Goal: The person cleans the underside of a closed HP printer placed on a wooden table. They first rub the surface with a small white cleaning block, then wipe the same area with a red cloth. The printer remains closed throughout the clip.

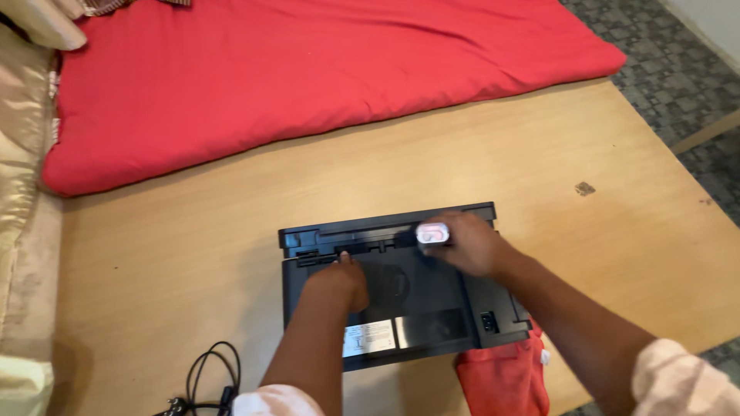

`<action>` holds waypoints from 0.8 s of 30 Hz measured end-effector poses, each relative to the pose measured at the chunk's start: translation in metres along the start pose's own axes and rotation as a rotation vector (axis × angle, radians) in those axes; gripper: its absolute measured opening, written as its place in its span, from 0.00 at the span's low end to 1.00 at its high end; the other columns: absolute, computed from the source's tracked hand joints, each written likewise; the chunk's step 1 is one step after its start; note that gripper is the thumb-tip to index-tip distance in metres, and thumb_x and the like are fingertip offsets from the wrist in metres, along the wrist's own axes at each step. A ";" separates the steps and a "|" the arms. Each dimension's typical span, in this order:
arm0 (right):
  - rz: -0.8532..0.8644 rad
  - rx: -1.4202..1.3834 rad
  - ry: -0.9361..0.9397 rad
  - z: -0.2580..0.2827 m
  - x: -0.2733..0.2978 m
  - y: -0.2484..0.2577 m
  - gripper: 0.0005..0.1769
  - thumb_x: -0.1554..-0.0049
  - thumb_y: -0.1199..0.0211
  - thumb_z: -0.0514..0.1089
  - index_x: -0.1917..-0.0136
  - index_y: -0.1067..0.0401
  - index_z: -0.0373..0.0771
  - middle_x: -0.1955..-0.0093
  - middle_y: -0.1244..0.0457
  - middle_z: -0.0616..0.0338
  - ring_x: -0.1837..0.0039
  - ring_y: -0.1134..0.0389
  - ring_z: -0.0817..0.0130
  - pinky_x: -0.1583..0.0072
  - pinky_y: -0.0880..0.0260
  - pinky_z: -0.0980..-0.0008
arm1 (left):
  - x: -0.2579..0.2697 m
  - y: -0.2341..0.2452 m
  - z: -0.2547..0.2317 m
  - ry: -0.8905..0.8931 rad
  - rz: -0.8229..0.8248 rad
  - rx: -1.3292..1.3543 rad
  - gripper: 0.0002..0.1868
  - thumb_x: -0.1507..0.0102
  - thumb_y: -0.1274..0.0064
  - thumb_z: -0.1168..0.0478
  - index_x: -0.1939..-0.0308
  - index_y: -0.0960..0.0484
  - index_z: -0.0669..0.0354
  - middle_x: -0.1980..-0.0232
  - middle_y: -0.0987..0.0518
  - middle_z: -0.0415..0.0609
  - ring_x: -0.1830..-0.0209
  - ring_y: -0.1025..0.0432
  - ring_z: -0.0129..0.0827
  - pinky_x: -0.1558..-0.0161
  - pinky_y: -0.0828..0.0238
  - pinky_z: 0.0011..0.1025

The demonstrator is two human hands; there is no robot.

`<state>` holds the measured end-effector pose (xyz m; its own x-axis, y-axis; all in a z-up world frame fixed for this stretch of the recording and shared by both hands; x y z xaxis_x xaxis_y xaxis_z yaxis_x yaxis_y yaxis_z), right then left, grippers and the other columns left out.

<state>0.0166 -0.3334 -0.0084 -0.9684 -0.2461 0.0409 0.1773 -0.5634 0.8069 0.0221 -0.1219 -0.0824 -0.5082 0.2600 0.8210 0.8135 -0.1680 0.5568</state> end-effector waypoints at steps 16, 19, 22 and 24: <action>0.136 -0.367 0.100 0.022 -0.014 -0.037 0.15 0.48 0.29 0.41 0.47 0.21 0.41 0.47 0.26 0.58 0.43 0.24 0.68 0.39 0.26 0.67 | 0.010 0.000 0.016 0.008 0.037 -0.054 0.40 0.33 0.60 0.62 0.19 0.57 0.55 0.18 0.45 0.54 0.23 0.39 0.51 0.27 0.38 0.47; 0.115 -0.344 0.070 0.020 -0.014 -0.016 0.17 0.49 0.26 0.42 0.46 0.22 0.41 0.47 0.27 0.57 0.43 0.26 0.66 0.39 0.28 0.66 | 0.007 0.013 0.016 -0.005 0.022 -0.064 0.39 0.33 0.59 0.61 0.19 0.55 0.54 0.19 0.44 0.54 0.23 0.39 0.51 0.27 0.37 0.47; 0.173 -0.210 -0.064 0.002 -0.003 0.007 0.18 0.51 0.27 0.42 0.46 0.21 0.42 0.48 0.26 0.59 0.44 0.25 0.66 0.39 0.27 0.67 | 0.015 0.003 0.018 0.001 0.037 -0.062 0.38 0.33 0.59 0.60 0.20 0.53 0.54 0.20 0.42 0.54 0.24 0.38 0.51 0.28 0.36 0.48; 0.188 -0.149 -0.143 -0.011 0.012 0.021 0.18 0.51 0.27 0.43 0.46 0.21 0.43 0.49 0.26 0.58 0.46 0.25 0.65 0.41 0.28 0.65 | 0.016 0.003 0.012 -0.008 0.038 -0.061 0.37 0.33 0.58 0.60 0.20 0.52 0.54 0.20 0.41 0.54 0.24 0.37 0.52 0.28 0.36 0.48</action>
<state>0.0110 -0.3564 0.0028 -0.9291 -0.2496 0.2730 0.3699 -0.6306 0.6822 0.0194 -0.1064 -0.0692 -0.4746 0.2599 0.8410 0.8135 -0.2353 0.5318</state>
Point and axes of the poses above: each hand's wrist, its own x-axis away from the middle knuckle, its own y-axis out of the back of the hand, z = x × y, the point moved 7 cm from there along -x, towards the middle knuckle
